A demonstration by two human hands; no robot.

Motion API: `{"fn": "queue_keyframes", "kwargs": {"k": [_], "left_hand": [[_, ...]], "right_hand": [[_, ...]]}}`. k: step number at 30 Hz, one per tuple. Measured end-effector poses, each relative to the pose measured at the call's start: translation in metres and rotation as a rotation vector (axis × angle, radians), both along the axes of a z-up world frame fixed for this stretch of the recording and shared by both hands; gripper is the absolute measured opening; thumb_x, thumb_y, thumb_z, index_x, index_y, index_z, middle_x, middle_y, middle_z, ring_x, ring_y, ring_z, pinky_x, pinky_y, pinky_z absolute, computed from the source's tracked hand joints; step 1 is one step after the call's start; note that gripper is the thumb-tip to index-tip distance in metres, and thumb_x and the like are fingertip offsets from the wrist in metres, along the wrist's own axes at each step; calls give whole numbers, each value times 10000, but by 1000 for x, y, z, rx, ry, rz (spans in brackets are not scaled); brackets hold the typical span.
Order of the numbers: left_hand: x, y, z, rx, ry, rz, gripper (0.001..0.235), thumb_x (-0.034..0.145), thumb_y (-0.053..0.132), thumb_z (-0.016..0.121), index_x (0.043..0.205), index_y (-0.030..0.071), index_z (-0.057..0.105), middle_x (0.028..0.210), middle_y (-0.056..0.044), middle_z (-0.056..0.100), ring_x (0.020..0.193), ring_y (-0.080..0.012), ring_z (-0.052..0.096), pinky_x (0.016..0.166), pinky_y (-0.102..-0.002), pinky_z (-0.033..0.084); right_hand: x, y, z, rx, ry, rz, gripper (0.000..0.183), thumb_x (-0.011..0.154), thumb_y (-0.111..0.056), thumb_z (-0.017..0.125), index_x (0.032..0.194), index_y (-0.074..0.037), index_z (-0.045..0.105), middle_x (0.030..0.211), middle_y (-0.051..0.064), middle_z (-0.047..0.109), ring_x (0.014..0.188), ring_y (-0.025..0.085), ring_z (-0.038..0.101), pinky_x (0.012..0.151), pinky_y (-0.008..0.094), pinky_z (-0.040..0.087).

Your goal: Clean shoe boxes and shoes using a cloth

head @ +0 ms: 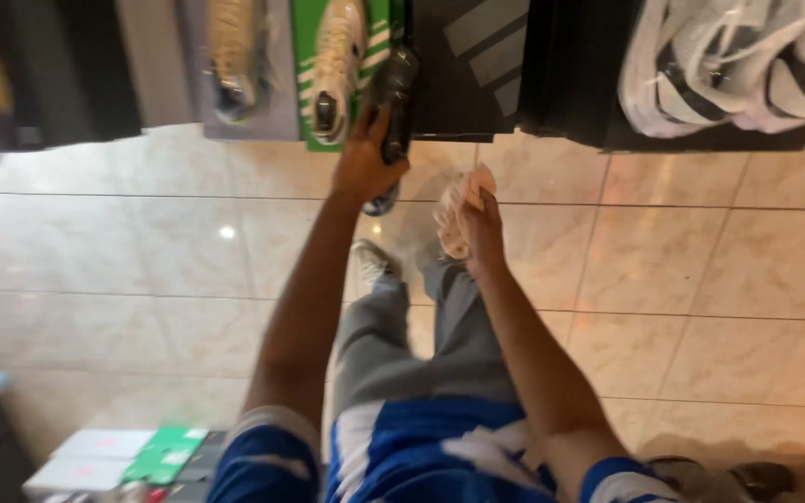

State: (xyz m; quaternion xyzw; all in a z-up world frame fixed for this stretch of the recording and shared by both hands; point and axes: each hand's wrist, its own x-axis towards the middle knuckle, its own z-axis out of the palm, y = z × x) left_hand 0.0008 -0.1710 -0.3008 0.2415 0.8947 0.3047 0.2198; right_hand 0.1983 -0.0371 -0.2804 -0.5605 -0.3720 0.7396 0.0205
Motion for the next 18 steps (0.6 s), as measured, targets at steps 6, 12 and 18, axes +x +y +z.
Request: {"fn": "queue_keyframes", "kwargs": {"k": [6, 12, 18], "left_hand": [[-35, 9, -76, -185, 266, -75, 1031, 760, 398, 851, 1610, 212, 297, 1600, -268, 336, 1375, -485, 515, 1039, -518, 573], [-47, 0, -58, 6, 501, -20, 641, 769, 274, 844, 1322, 76, 587, 1282, -191, 602, 1153, -437, 565, 972, -538, 536], [-24, 17, -51, -56, 593, -60, 573, 777, 85, 790, 1310, 97, 580, 1293, -185, 553, 1138, -450, 515, 1039, -589, 451]], "right_hand": [[-32, -4, -81, 204, 212, 28, 426, 946, -74, 477, 1371, -49, 496, 1176, 83, 582, 962, 152, 520, 885, 278, 448], [-40, 26, -107, 515, 295, 250, 488, 976, -113, 581, 1442, -81, 440, 1135, 105, 629, 763, 150, 606, 605, 256, 529], [-51, 80, -108, 1408, 327, 495, 378, 1092, -53, 629, 1433, -30, 468, 1294, 180, 542, 1176, 318, 542, 1045, 443, 463]]}}
